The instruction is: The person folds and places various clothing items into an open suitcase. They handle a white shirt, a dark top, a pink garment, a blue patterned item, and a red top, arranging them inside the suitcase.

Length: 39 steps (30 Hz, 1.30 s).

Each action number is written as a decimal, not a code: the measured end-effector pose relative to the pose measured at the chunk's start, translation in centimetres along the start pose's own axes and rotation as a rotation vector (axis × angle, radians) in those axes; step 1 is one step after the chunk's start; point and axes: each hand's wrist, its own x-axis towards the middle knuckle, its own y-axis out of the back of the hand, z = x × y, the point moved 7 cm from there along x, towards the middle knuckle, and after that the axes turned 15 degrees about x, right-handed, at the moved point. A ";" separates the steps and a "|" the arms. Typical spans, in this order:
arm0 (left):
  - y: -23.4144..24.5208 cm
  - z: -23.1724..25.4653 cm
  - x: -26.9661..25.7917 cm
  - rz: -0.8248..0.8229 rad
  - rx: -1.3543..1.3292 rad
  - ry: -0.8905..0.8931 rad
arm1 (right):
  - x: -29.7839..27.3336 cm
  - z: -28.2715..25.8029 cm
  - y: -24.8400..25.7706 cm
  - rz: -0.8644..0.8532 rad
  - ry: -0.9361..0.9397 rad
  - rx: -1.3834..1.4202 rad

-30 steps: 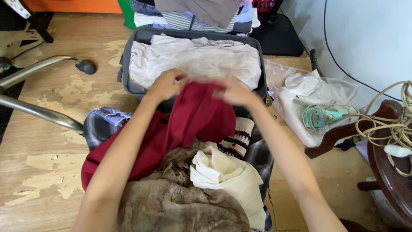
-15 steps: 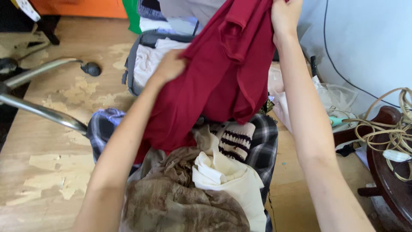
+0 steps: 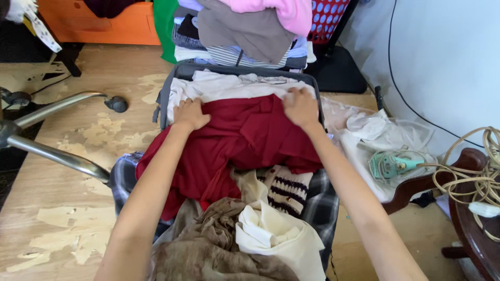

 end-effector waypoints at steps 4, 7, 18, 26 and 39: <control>0.0 1.4 -0.8 -0.136 -0.006 0.057 | -2.5 -5.7 -1.8 -0.374 0.033 -0.007; -1.4 1.1 -0.6 -0.165 0.035 0.050 | -5.2 -7.9 -4.0 -0.648 -0.018 -0.212; -6.6 -1.1 1.7 0.041 -0.444 -0.349 | -4.6 -5.6 -7.1 -0.662 0.245 -0.011; 3.7 -3.5 -0.5 0.193 -0.433 -0.247 | 3.9 2.3 3.4 0.251 0.151 0.511; 7.2 2.5 -6.2 0.523 -0.058 -0.327 | 7.9 6.3 4.3 0.304 -0.122 0.373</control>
